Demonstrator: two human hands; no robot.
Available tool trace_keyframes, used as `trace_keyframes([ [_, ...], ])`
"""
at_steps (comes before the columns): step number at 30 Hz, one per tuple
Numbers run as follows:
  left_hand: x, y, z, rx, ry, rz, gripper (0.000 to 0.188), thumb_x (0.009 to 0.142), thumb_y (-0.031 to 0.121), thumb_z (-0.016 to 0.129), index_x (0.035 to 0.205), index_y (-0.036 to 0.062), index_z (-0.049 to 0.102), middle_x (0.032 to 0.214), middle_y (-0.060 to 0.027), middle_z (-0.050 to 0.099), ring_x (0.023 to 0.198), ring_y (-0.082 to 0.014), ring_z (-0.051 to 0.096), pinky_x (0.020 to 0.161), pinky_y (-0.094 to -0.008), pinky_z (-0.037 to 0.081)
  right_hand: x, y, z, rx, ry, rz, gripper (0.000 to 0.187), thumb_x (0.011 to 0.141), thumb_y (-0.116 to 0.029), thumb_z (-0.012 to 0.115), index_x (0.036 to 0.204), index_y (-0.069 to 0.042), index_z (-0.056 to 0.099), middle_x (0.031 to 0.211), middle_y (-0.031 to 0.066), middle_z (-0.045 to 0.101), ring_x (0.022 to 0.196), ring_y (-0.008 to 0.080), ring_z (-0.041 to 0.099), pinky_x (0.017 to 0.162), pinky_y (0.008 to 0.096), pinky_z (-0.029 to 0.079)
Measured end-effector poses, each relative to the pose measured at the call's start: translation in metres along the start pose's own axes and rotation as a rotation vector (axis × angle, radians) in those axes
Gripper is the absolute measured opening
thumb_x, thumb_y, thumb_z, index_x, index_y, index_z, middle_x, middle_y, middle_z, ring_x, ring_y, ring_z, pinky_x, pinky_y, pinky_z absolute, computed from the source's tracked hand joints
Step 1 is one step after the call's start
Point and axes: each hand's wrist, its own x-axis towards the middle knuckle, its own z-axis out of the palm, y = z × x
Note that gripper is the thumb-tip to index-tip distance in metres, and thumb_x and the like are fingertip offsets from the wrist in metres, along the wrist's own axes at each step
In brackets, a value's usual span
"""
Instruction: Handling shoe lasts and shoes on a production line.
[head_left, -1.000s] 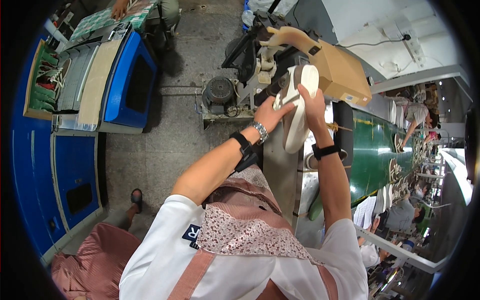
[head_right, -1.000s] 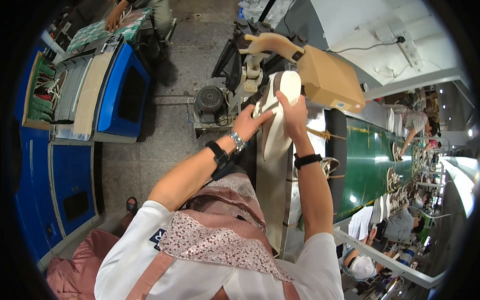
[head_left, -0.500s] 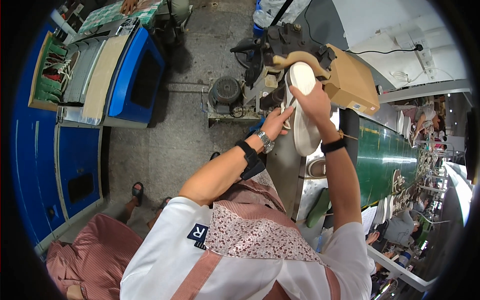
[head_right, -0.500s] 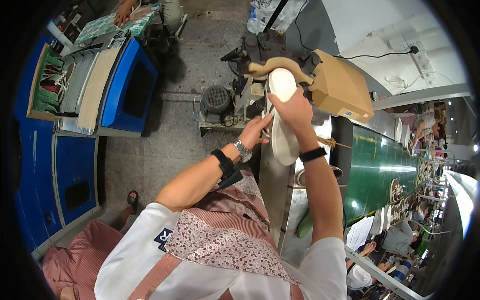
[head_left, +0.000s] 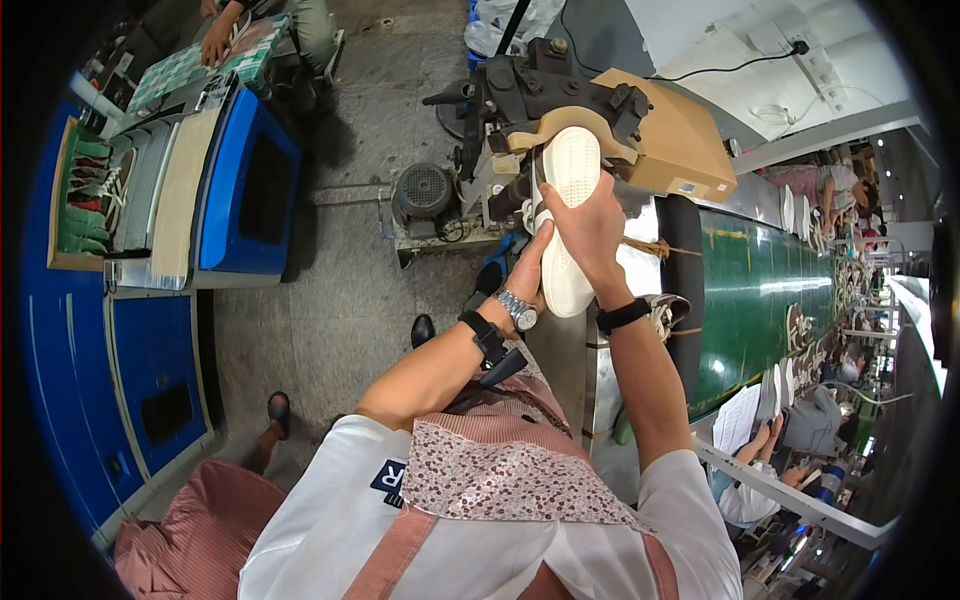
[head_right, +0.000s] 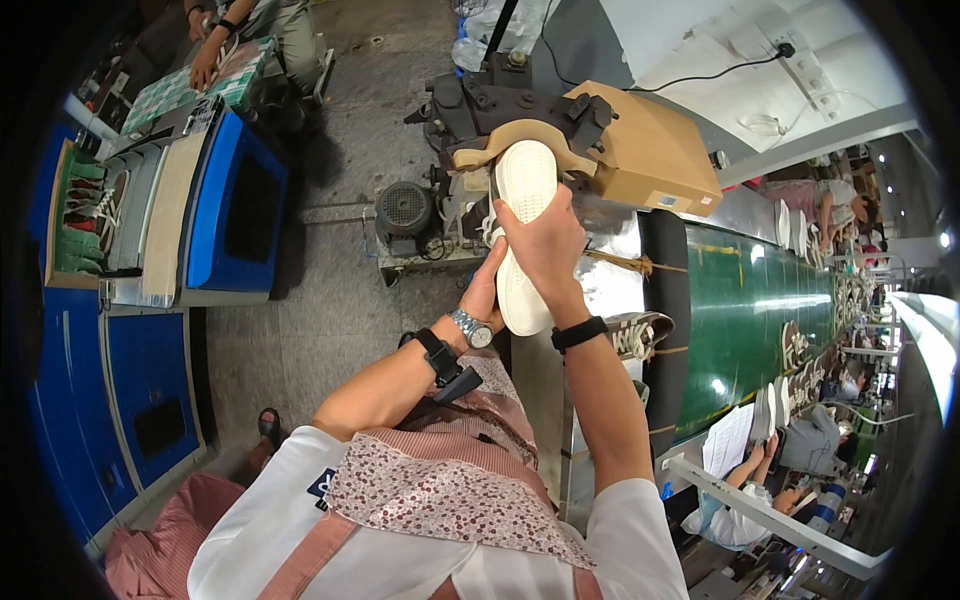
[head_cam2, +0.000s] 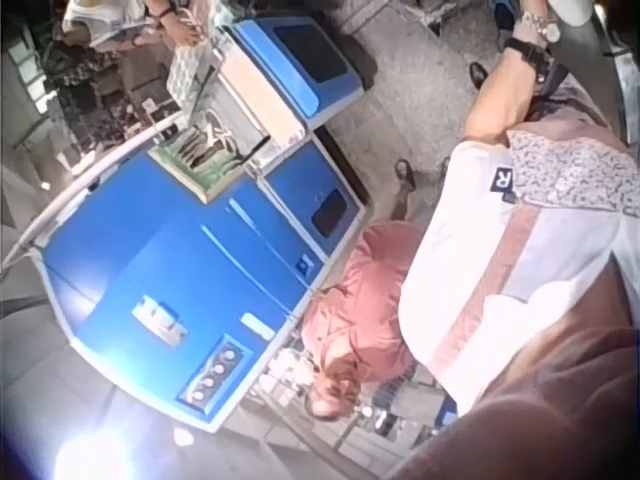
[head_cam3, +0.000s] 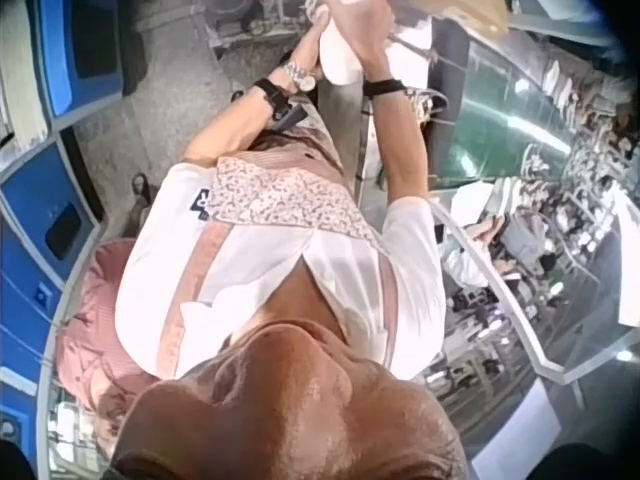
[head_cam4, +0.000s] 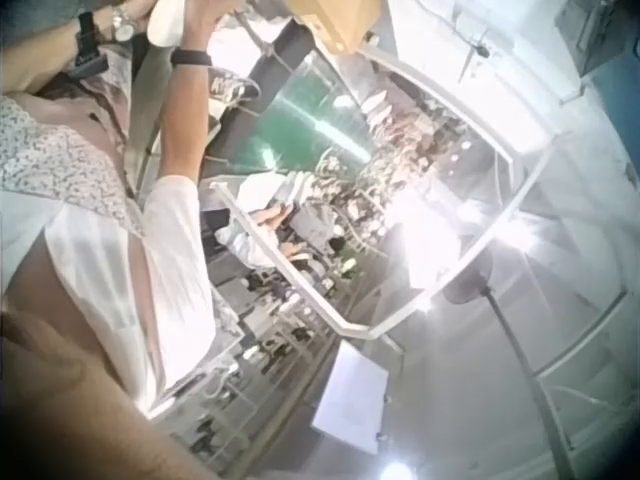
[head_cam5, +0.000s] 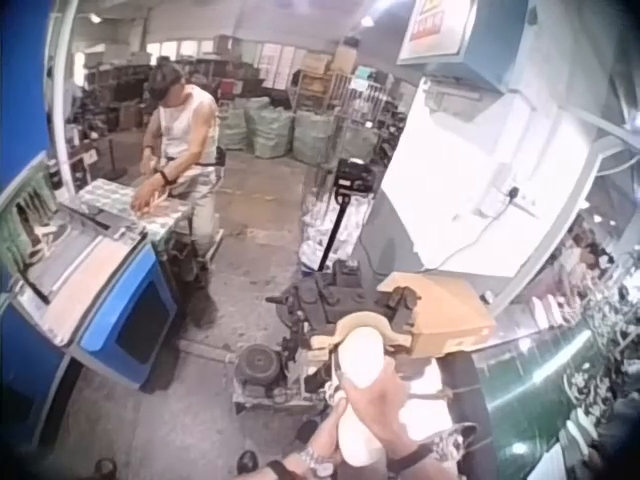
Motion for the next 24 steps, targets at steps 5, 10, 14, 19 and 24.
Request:
trace_keyframes([
  [5, 0.004, -0.003, -0.002, 0.030, 0.033, -0.007, 0.060, 0.100, 0.050, 0.047, 0.141, 0.0065, 0.044, 0.134, -0.0119, 0.057, 0.116, -0.0242, 0.061, 0.099, -0.0398, 0.050, -0.005, -0.006, -0.003, -0.006, 0.066, 0.027, 0.070, 0.073, -0.044, 0.079, 0.112, 0.005, 0.049, 0.100, 0.0260, 0.066, 0.090, 0.0410, 0.066, 0.078, 0.0462, 0.052],
  [10, -0.037, -0.009, -0.020, 0.002, 0.061, -0.155, 0.055, 0.097, 0.039, 0.057, 0.139, 0.0048, 0.047, 0.132, -0.0110, 0.059, 0.118, -0.0245, 0.060, 0.101, -0.0383, 0.048, -0.056, 0.012, -0.026, 0.082, 0.055, -0.043, 0.073, 0.081, -0.045, 0.073, 0.126, 0.004, 0.044, 0.104, 0.0245, 0.064, 0.101, 0.0402, 0.063, 0.086, 0.0440, 0.050],
  [14, -0.088, 0.054, -0.057, 0.739, 0.107, -0.230, 0.054, 0.093, 0.034, 0.062, 0.125, -0.0088, 0.057, 0.114, -0.0172, 0.067, 0.101, -0.0233, 0.067, 0.088, -0.0328, 0.053, -0.081, 0.046, -0.035, 1.321, -0.090, 0.725, 0.074, 0.097, -0.065, 0.037, 0.130, 0.000, 0.051, 0.119, 0.0139, 0.062, 0.109, 0.0222, 0.059, 0.095, 0.0367, 0.046],
  [19, -0.154, 0.133, -0.072, 1.457, -0.033, -0.367, 0.051, 0.067, 0.025, 0.085, 0.105, -0.0035, 0.067, 0.096, -0.0084, 0.072, 0.089, -0.0151, 0.065, 0.083, -0.0318, 0.051, -0.036, 0.023, 0.046, 2.001, -0.484, 0.640, 0.070, 0.092, -0.065, 0.047, 0.128, -0.004, 0.054, 0.113, 0.0147, 0.064, 0.098, 0.0279, 0.063, 0.089, 0.0423, 0.051],
  [24, -0.190, 0.128, -0.079, 1.566, 0.118, -0.486, 0.057, 0.068, 0.029, 0.088, 0.110, -0.0033, 0.066, 0.102, -0.0083, 0.071, 0.093, -0.0145, 0.064, 0.087, -0.0312, 0.050, -0.045, 0.008, 0.029, 2.135, -0.593, 0.745, 0.064, 0.092, -0.047, 0.055, 0.137, -0.004, 0.042, 0.117, 0.0205, 0.060, 0.095, 0.0356, 0.067, 0.086, 0.0459, 0.055],
])
